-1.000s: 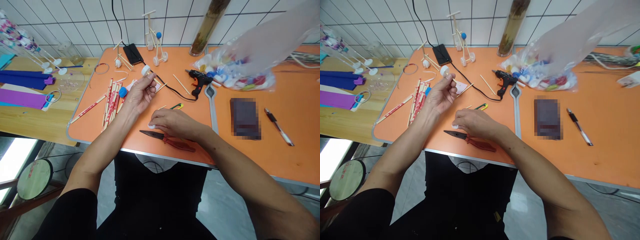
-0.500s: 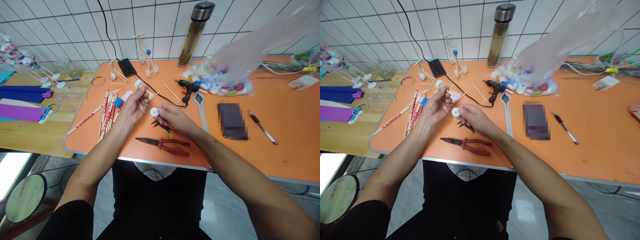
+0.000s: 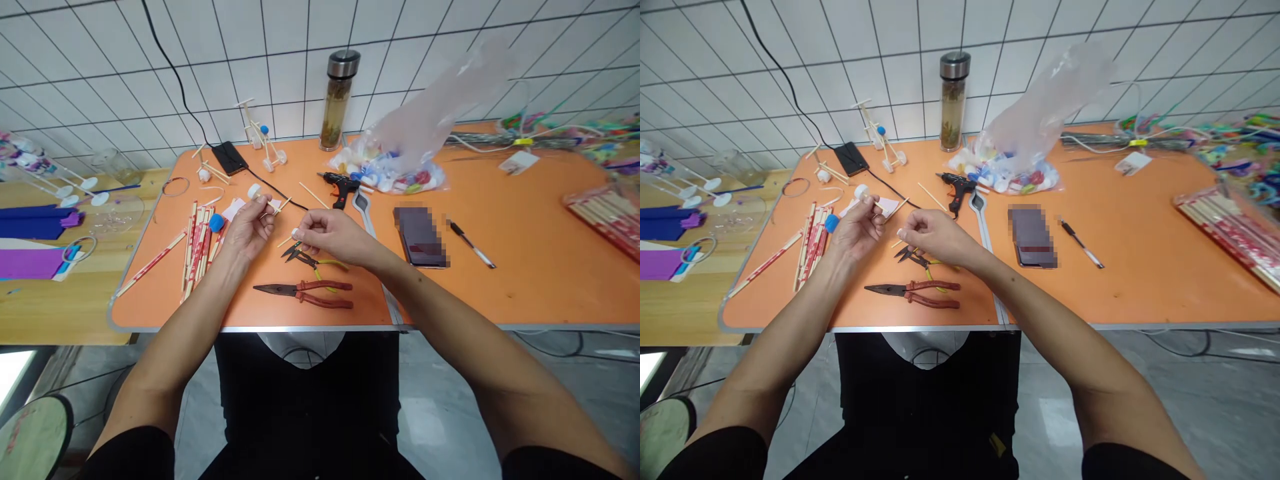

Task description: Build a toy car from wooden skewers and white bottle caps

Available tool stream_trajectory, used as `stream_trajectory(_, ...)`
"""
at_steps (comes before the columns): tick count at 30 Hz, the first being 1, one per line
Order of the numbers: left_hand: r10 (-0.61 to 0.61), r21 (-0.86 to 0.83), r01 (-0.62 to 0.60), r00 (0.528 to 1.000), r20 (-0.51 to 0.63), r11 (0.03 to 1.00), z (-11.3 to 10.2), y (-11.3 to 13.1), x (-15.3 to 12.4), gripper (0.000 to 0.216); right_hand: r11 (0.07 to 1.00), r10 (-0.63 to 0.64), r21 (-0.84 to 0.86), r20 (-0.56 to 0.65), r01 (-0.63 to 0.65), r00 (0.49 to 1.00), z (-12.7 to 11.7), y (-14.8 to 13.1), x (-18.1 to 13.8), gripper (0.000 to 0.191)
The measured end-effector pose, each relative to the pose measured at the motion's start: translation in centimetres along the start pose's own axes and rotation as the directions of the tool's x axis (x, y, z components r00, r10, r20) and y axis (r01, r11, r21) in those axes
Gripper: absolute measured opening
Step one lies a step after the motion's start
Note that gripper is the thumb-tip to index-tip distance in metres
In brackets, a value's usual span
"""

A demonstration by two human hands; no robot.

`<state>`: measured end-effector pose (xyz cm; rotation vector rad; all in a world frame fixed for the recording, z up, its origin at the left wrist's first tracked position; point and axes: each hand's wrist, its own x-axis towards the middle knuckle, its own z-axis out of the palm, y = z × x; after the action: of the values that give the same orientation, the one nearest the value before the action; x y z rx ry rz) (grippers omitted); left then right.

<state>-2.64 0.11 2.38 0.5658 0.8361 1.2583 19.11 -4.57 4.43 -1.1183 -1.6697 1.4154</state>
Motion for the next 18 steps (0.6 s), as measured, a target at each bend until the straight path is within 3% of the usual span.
stream_trajectory(2,0.002,0.007,-0.002,1.0,-0.009,1.0,0.0,0.0,0.1,0.014,0.981,-0.074,-0.184,-0.045,0.064,0.996,-1.8,-1.3,-1.1,0.021)
stream_trajectory(4,-0.01,0.006,0.01,0.999,-0.035,1.0,0.1,0.1,0.0,0.013,0.927,-0.174,-0.361,-0.183,0.099,0.968,-5.0,-2.2,-2.1,0.016)
stream_trajectory(7,-0.029,0.004,0.029,0.997,-0.065,1.0,0.6,0.3,-0.3,0.02,0.835,-0.349,-0.549,-0.46,0.047,0.816,-12.4,-2.1,-3.4,0.018)
stream_trajectory(9,-0.031,0.001,0.032,0.997,-0.071,1.0,1.0,0.4,-0.6,0.027,0.781,-0.375,-0.607,-0.643,-0.147,0.668,-18.0,-0.8,-4.0,0.028)
stream_trajectory(10,-0.032,-0.001,0.032,0.997,-0.074,1.0,1.1,0.5,-0.7,0.029,0.714,-0.366,-0.639,-0.69,-0.288,0.624,-20.6,0.3,-4.3,0.028)
stream_trajectory(12,-0.037,-0.001,0.037,0.996,-0.085,0.999,1.3,0.5,-0.8,0.031,0.556,-0.171,-0.617,-0.741,-0.557,0.65,-24.5,2.8,-4.7,0.022)
stream_trajectory(15,-0.051,0.02,0.053,0.993,-0.109,0.998,1.1,0.4,-0.6,0.028,0.476,0.02,-0.561,-0.763,-0.677,0.646,-27.1,5.8,-5.1,0.019)
stream_trajectory(18,-0.046,0.031,0.05,0.992,-0.115,0.998,0.7,0.1,-0.3,0.026,0.433,0.095,-0.522,-0.784,-0.735,0.613,-27.3,5.7,-5.2,0.032)
